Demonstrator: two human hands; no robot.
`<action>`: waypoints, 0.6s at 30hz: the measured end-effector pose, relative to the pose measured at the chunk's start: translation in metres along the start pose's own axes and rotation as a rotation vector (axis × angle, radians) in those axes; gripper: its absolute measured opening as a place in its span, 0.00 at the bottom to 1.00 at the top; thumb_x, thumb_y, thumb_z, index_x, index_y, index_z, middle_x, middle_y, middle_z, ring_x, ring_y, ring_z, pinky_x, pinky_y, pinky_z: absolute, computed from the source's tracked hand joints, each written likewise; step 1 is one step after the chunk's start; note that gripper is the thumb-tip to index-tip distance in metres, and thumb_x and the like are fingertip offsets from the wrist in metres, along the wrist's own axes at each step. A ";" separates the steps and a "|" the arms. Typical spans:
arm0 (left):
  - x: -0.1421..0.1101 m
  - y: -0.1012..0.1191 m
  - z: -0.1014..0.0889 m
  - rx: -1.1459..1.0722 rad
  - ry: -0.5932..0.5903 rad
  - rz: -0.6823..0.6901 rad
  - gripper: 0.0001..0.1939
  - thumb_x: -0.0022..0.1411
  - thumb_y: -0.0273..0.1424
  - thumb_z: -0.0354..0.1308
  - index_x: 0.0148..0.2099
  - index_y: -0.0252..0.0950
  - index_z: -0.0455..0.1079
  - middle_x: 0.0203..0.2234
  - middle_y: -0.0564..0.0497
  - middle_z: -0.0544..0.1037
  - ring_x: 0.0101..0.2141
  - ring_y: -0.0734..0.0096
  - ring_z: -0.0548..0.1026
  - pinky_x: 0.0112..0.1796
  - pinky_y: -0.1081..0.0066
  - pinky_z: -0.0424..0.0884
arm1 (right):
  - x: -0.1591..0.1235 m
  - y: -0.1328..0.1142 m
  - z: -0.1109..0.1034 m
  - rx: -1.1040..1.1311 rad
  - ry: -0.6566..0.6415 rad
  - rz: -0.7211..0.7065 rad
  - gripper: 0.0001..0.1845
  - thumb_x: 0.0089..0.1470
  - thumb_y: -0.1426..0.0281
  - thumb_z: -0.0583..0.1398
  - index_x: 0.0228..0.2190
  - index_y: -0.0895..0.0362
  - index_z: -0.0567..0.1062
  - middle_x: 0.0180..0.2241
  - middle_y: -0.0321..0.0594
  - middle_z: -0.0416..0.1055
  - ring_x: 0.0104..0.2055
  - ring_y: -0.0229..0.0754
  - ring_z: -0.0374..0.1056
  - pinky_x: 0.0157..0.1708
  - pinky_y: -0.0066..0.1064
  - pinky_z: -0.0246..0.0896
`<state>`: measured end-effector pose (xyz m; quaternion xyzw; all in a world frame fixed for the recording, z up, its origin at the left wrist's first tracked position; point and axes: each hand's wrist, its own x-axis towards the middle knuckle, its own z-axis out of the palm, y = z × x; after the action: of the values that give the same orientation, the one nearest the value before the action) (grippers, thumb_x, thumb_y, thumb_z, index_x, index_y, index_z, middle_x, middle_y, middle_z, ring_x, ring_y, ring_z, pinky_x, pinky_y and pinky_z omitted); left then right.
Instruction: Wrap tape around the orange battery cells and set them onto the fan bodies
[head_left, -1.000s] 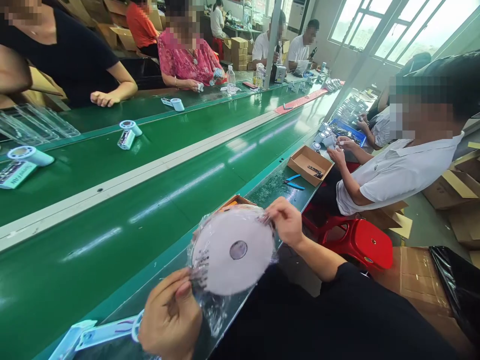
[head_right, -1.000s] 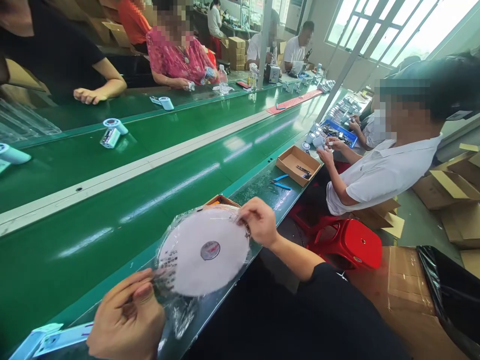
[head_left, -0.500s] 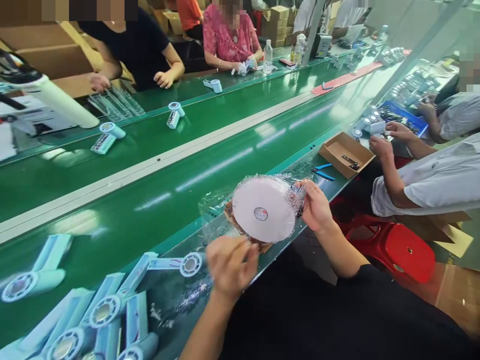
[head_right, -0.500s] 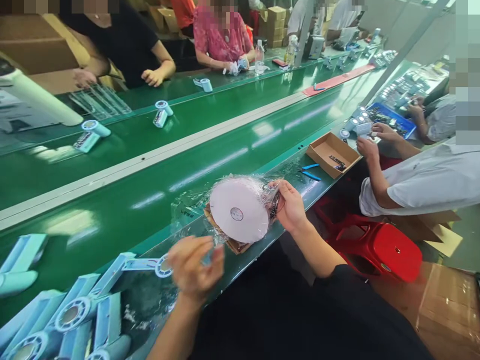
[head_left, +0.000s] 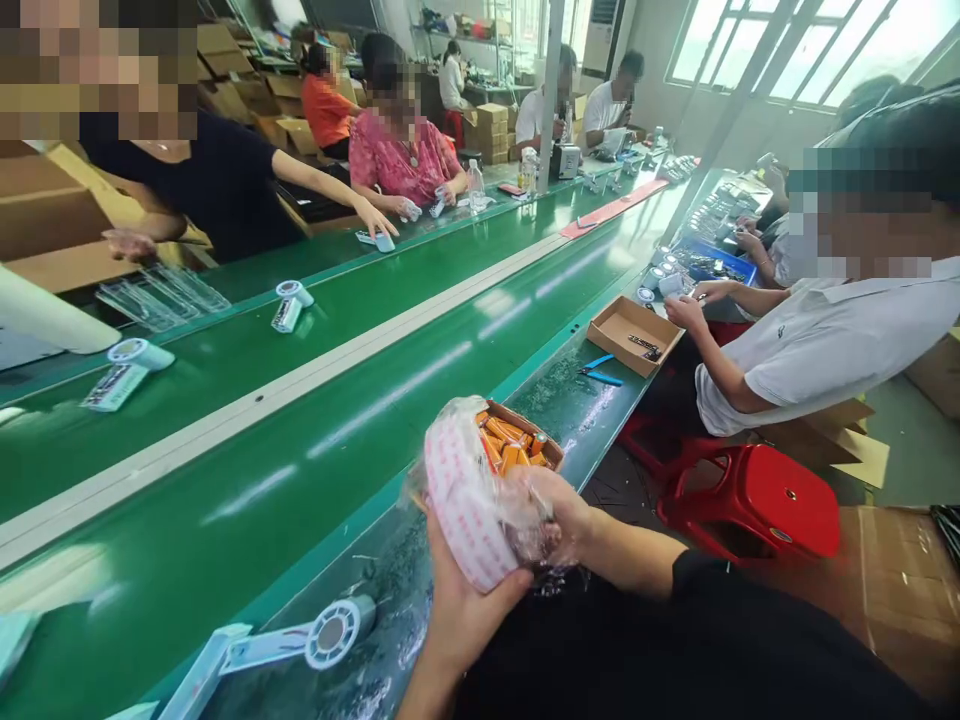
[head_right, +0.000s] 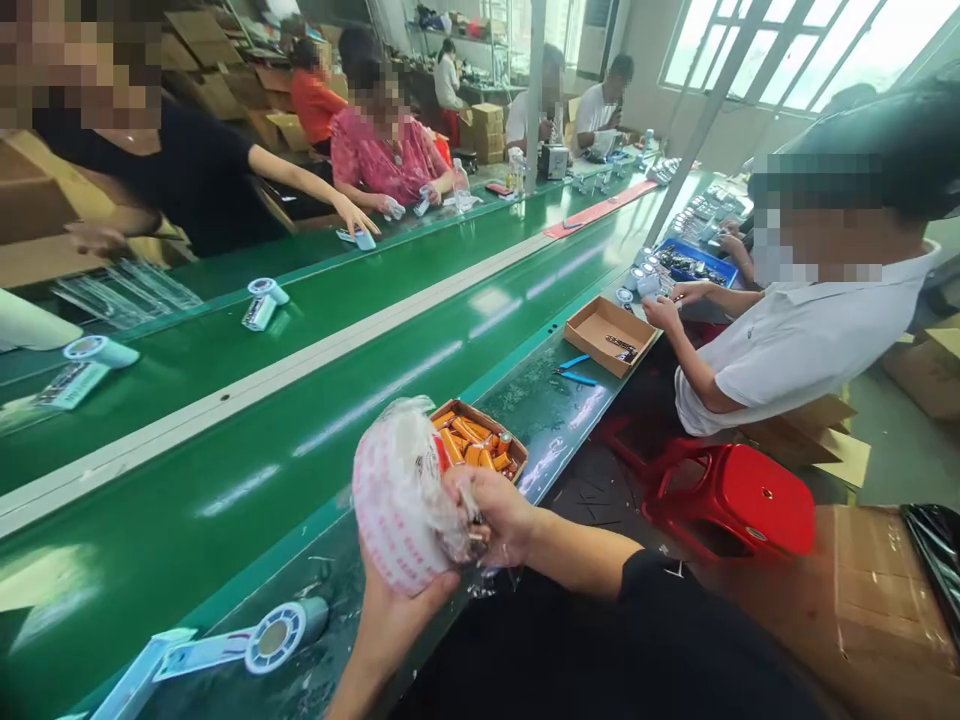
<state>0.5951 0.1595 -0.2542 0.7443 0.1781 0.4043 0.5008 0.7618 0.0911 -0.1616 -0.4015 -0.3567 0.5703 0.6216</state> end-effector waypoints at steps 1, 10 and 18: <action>-0.003 0.001 -0.002 -0.034 0.019 -0.024 0.66 0.56 0.57 0.78 0.83 0.47 0.43 0.70 0.34 0.71 0.63 0.36 0.79 0.55 0.44 0.85 | -0.002 -0.004 0.001 0.038 -0.042 -0.010 0.36 0.55 0.37 0.68 0.25 0.51 0.60 0.16 0.24 0.53 0.14 0.31 0.43 0.12 0.26 0.44; -0.029 -0.005 -0.014 0.038 0.030 0.201 0.69 0.44 0.61 0.79 0.82 0.57 0.51 0.61 0.38 0.81 0.56 0.27 0.84 0.51 0.28 0.86 | -0.016 -0.039 -0.016 -0.345 0.134 -0.499 0.24 0.69 0.48 0.64 0.29 0.53 0.72 0.24 0.34 0.66 0.24 0.37 0.58 0.25 0.29 0.55; -0.022 -0.020 -0.050 -0.247 0.408 -0.217 0.61 0.49 0.83 0.45 0.71 0.50 0.71 0.49 0.36 0.87 0.49 0.32 0.86 0.46 0.34 0.85 | -0.030 -0.061 -0.059 -1.101 0.053 -0.344 0.22 0.60 0.45 0.70 0.43 0.49 0.85 0.38 0.47 0.85 0.35 0.52 0.80 0.36 0.40 0.76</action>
<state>0.5454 0.1836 -0.2723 0.5570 0.3036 0.5086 0.5821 0.8383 0.0537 -0.1309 -0.6162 -0.6454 0.1811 0.4134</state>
